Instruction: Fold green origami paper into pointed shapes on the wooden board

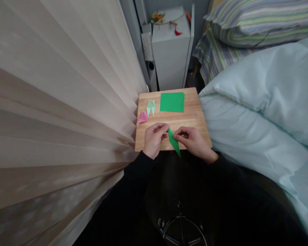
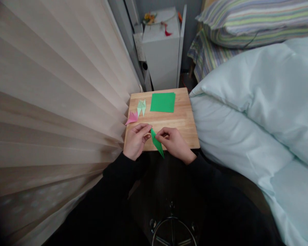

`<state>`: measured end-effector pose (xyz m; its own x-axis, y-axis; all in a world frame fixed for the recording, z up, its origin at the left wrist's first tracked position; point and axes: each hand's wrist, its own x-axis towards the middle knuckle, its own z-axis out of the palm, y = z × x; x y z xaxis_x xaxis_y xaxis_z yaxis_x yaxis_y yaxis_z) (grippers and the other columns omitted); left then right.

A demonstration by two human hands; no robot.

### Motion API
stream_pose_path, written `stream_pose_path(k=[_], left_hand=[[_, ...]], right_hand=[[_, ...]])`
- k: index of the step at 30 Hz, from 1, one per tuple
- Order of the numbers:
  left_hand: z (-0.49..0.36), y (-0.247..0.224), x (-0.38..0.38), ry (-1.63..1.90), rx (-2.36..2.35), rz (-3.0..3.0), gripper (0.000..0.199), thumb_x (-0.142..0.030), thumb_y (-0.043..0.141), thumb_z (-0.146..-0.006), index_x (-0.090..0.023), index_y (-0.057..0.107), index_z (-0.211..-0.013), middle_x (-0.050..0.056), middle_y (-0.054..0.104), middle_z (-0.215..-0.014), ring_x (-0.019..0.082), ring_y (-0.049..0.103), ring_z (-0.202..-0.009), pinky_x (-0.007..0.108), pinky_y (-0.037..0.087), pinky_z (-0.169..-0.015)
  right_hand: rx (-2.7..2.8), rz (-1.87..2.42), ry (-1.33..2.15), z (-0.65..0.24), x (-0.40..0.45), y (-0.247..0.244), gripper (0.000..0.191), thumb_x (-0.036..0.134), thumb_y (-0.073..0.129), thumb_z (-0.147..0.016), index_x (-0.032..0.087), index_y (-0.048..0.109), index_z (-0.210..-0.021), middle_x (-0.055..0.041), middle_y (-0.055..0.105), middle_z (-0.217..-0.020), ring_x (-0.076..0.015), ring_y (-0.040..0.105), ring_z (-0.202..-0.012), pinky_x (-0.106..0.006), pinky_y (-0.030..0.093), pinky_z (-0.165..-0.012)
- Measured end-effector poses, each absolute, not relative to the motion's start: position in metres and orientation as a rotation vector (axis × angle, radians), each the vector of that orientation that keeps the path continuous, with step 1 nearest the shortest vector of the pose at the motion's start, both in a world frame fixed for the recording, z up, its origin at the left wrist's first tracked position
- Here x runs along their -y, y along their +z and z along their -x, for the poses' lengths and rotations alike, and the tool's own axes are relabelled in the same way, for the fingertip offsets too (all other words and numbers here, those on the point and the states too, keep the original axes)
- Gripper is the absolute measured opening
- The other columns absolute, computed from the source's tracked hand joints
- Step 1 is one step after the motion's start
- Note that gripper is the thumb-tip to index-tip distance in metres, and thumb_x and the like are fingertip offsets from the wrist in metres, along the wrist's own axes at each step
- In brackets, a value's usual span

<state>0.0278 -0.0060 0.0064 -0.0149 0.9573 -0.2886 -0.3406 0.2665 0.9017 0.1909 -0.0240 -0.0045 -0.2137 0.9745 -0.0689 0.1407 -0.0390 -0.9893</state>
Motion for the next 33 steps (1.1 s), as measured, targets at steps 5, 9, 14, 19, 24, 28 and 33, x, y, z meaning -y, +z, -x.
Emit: stream_pose_path(k=[5,9,14,19,24,28,33], left_hand=[[-0.026,0.001,0.003,1.173,-1.119,-0.825,0.021,-0.031,0.089,-0.066,-0.016,0.074,-0.070,-0.001,0.066,-0.066,0.007,0.055,-0.060,0.020,0.044,-0.060],[-0.024,-0.002,0.000,1.151,-1.112,-0.859,0.021,-0.032,0.086,-0.069,-0.015,0.075,-0.073,0.000,0.066,-0.067,0.009,0.057,-0.061,0.022,0.044,-0.059],[-0.024,-0.002,-0.001,1.081,-1.086,-0.934,0.029,-0.037,0.090,-0.066,-0.015,0.076,-0.077,0.001,0.068,-0.070,0.011,0.058,-0.064,0.024,0.046,-0.063],[-0.024,-0.003,-0.001,1.065,-1.091,-0.977,0.028,-0.036,0.092,-0.063,-0.015,0.075,-0.071,0.000,0.067,-0.067,0.010,0.055,-0.062,0.025,0.044,-0.064],[-0.024,-0.006,0.000,1.069,-1.079,-0.967,0.025,-0.035,0.090,-0.066,-0.015,0.076,-0.070,0.002,0.068,-0.070,0.011,0.057,-0.067,0.025,0.043,-0.066],[-0.027,-0.004,0.003,1.071,-1.064,-0.916,0.026,-0.032,0.092,-0.064,-0.014,0.074,-0.070,0.000,0.066,-0.067,0.009,0.055,-0.064,0.024,0.041,-0.064],[-0.029,0.000,0.005,1.106,-1.060,-0.851,0.026,-0.031,0.093,-0.062,-0.015,0.075,-0.073,0.000,0.067,-0.071,0.009,0.056,-0.064,0.024,0.042,-0.064]], right_hand=[[1.549,1.235,1.354,-0.189,0.025,-0.006,0.016,0.034,0.068,-0.086,0.018,0.071,-0.083,-0.0042,0.075,-0.080,-0.0187,0.068,-0.075,-0.033,0.053,-0.073],[1.538,1.245,1.331,-0.188,0.025,-0.006,0.018,0.035,0.067,-0.087,0.019,0.070,-0.080,-0.0031,0.073,-0.076,-0.0183,0.066,-0.073,-0.032,0.052,-0.070],[1.481,1.258,1.332,-0.190,0.025,-0.007,0.018,0.036,0.069,-0.086,0.019,0.071,-0.081,-0.0034,0.074,-0.078,-0.0186,0.067,-0.074,-0.033,0.052,-0.071],[1.475,1.246,1.317,-0.191,0.025,-0.008,0.018,0.036,0.069,-0.088,0.019,0.073,-0.085,-0.0036,0.074,-0.081,-0.0192,0.068,-0.077,-0.035,0.052,-0.076],[1.375,1.199,1.325,-0.187,0.024,-0.010,0.022,0.040,0.071,-0.088,0.019,0.075,-0.092,-0.0053,0.076,-0.089,-0.0205,0.070,-0.083,-0.035,0.053,-0.080],[1.297,1.188,1.322,-0.184,0.025,-0.010,0.025,0.044,0.073,-0.085,0.019,0.075,-0.082,-0.0044,0.075,-0.081,-0.0188,0.067,-0.075,-0.032,0.052,-0.072],[1.264,1.188,1.327,-0.183,0.026,-0.007,0.025,0.043,0.076,-0.082,0.019,0.075,-0.079,-0.0036,0.074,-0.076,-0.0170,0.064,-0.069,-0.031,0.050,-0.067]])
